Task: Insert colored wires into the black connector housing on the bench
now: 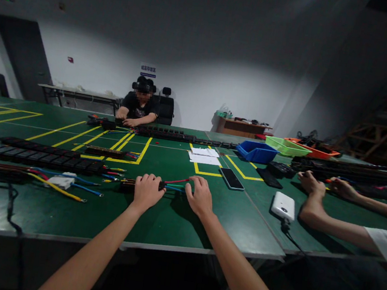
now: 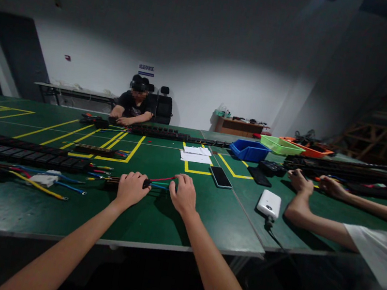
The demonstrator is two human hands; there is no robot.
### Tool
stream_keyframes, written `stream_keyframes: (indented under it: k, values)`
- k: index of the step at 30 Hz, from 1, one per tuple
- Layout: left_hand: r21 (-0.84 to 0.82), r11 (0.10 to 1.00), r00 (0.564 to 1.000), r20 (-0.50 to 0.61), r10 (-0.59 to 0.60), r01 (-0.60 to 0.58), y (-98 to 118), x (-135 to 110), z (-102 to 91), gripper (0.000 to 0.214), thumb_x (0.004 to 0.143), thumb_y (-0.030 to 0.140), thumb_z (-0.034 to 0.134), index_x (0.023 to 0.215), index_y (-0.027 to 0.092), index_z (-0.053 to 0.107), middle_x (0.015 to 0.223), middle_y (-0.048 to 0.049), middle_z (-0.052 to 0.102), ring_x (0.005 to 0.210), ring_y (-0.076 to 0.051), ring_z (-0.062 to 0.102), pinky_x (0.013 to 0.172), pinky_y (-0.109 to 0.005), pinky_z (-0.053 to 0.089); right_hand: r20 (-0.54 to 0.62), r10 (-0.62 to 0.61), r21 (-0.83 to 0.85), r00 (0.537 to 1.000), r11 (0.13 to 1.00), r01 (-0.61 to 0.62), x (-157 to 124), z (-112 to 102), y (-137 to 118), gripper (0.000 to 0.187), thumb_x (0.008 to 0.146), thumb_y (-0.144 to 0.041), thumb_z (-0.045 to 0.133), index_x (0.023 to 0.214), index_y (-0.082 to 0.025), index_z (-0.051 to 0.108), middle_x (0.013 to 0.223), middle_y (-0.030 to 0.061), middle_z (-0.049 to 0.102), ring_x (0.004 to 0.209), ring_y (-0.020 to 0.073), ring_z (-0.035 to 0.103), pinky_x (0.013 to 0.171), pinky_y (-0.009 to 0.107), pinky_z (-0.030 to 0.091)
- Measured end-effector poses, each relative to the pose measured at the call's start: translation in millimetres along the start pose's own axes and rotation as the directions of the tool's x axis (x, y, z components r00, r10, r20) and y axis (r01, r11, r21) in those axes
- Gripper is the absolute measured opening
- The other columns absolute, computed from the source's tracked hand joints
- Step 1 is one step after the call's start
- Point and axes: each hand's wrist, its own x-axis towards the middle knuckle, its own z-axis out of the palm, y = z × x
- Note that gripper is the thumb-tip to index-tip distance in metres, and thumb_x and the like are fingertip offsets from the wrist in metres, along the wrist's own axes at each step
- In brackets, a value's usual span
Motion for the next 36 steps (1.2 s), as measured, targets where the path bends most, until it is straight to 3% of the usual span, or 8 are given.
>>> stream_keyframes:
  k: [5, 11, 15, 36]
  values:
    - [-0.021, 1.000, 1.000, 0.002, 0.000, 0.000, -0.3, 0.2, 0.0, 0.031, 0.092, 0.045, 0.052, 0.104, 0.021, 0.069, 0.109, -0.0124, 0.067, 0.106, -0.031, 0.056, 0.089, -0.044, 0.036, -0.029, 0.003, -0.059, 1.000, 0.998, -0.005, 0.8, -0.8, 0.8, 0.029, 0.098, -0.029, 0.046, 0.114, -0.018, 0.067, 0.116, 0.0126, 0.066, 0.112, 0.0269, 0.056, 0.099, 0.040, 0.045]
    - [-0.035, 0.999, 1.000, 0.015, -0.007, 0.007, -0.2, 0.4, 0.0, 0.031, 0.093, 0.044, 0.051, 0.105, 0.021, 0.069, 0.111, -0.0120, 0.067, 0.107, -0.030, 0.056, 0.091, -0.044, 0.036, 0.174, 0.068, -0.133, 0.982, 0.990, -0.045, 0.4, 3.9, 2.3, 0.035, 0.102, -0.037, 0.041, 0.116, -0.019, 0.067, 0.108, 0.0110, 0.073, 0.104, 0.0267, 0.061, 0.090, 0.039, 0.045]
    - [-0.016, 1.000, 1.000, -0.002, 0.000, -0.001, -0.4, 0.3, 1.1, 0.030, 0.092, 0.044, 0.052, 0.104, 0.021, 0.068, 0.109, -0.0123, 0.067, 0.106, -0.031, 0.056, 0.089, -0.044, 0.036, 0.231, 0.089, -0.166, 0.969, 0.985, -0.051, 0.4, 6.2, 3.4, 0.041, 0.103, -0.042, 0.038, 0.123, -0.018, 0.064, 0.103, 0.0113, 0.074, 0.100, 0.0268, 0.064, 0.087, 0.037, 0.044]
    - [-0.023, 1.000, 1.000, -0.019, 0.008, -0.008, -0.2, 0.1, 2.2, 0.030, 0.093, 0.044, 0.052, 0.102, 0.020, 0.068, 0.107, -0.0121, 0.067, 0.105, -0.030, 0.056, 0.088, -0.044, 0.036, 0.151, 0.044, -0.071, 0.988, 0.997, -0.033, -0.4, 4.1, 3.3, 0.038, 0.102, -0.040, 0.041, 0.127, -0.020, 0.062, 0.119, 0.0116, 0.068, 0.111, 0.0261, 0.060, 0.093, 0.037, 0.046]
